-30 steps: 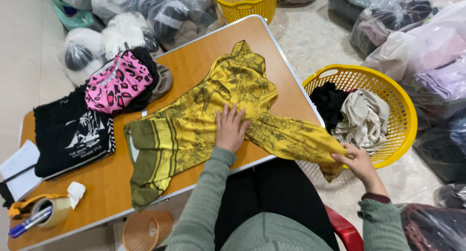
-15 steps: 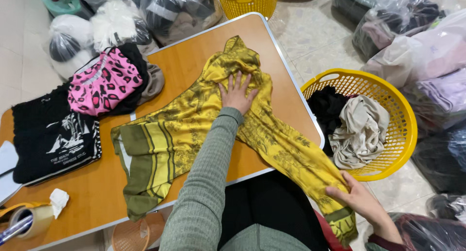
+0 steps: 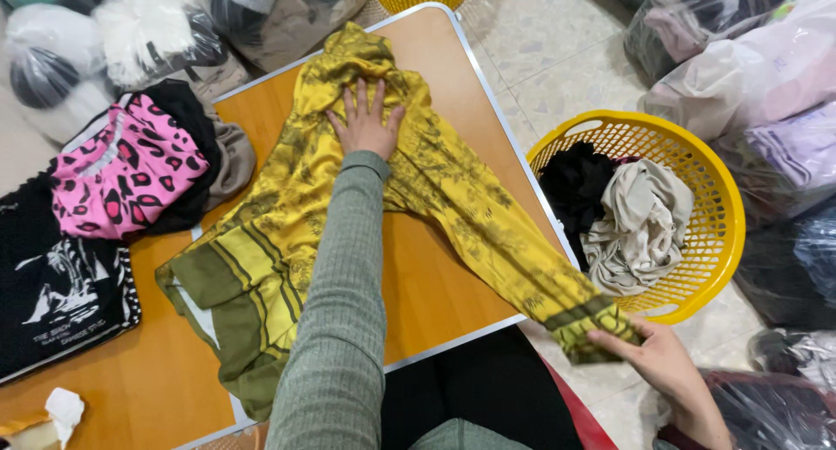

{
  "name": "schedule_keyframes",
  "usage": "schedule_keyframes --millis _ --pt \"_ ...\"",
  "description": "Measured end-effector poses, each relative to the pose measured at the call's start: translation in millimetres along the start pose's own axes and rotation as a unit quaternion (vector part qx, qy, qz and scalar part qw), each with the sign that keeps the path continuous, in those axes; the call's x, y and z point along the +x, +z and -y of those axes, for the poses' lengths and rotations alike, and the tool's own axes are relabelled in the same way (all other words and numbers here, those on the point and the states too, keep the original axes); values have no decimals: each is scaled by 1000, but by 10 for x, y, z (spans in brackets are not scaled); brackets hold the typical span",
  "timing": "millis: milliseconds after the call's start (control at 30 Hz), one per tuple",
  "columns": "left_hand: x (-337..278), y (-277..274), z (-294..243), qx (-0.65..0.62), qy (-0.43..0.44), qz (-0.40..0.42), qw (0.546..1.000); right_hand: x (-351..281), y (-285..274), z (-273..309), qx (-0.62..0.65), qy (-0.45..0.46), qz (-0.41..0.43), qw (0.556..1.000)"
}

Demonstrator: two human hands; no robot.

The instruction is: The person folds a yellow patterned long-sleeve shirt on a wooden table. They smooth the fabric, align the sleeves, and fold the garment into a compact rectangle. The shirt remains on the table at the end of the clip.

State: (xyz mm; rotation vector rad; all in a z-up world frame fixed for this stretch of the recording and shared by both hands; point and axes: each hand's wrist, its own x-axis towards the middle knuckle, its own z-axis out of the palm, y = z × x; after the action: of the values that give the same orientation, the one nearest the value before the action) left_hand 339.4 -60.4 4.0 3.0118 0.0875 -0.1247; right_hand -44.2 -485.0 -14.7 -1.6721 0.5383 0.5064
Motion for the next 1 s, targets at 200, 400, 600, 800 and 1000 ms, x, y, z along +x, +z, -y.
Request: schedule_keyframes --millis 200,400,600,800,1000 --pt "91 -109 74 -67 -5 25 997 126 -33 -130 222 -103 -121 962" --pt "-1153 -8 -97 -53 110 -55 991 59 192 -136 338 -140 -170 915" --pt "-2274 86 -169 -56 189 -54 979 -32 287 -218 386 -211 -225 869" --pt "-2544 175 262 0 117 -56 992 147 127 -488 503 -160 -159 834" --pt "-2882 208 961 -53 -37 -70 995 165 254 -309 444 -147 -160 869"
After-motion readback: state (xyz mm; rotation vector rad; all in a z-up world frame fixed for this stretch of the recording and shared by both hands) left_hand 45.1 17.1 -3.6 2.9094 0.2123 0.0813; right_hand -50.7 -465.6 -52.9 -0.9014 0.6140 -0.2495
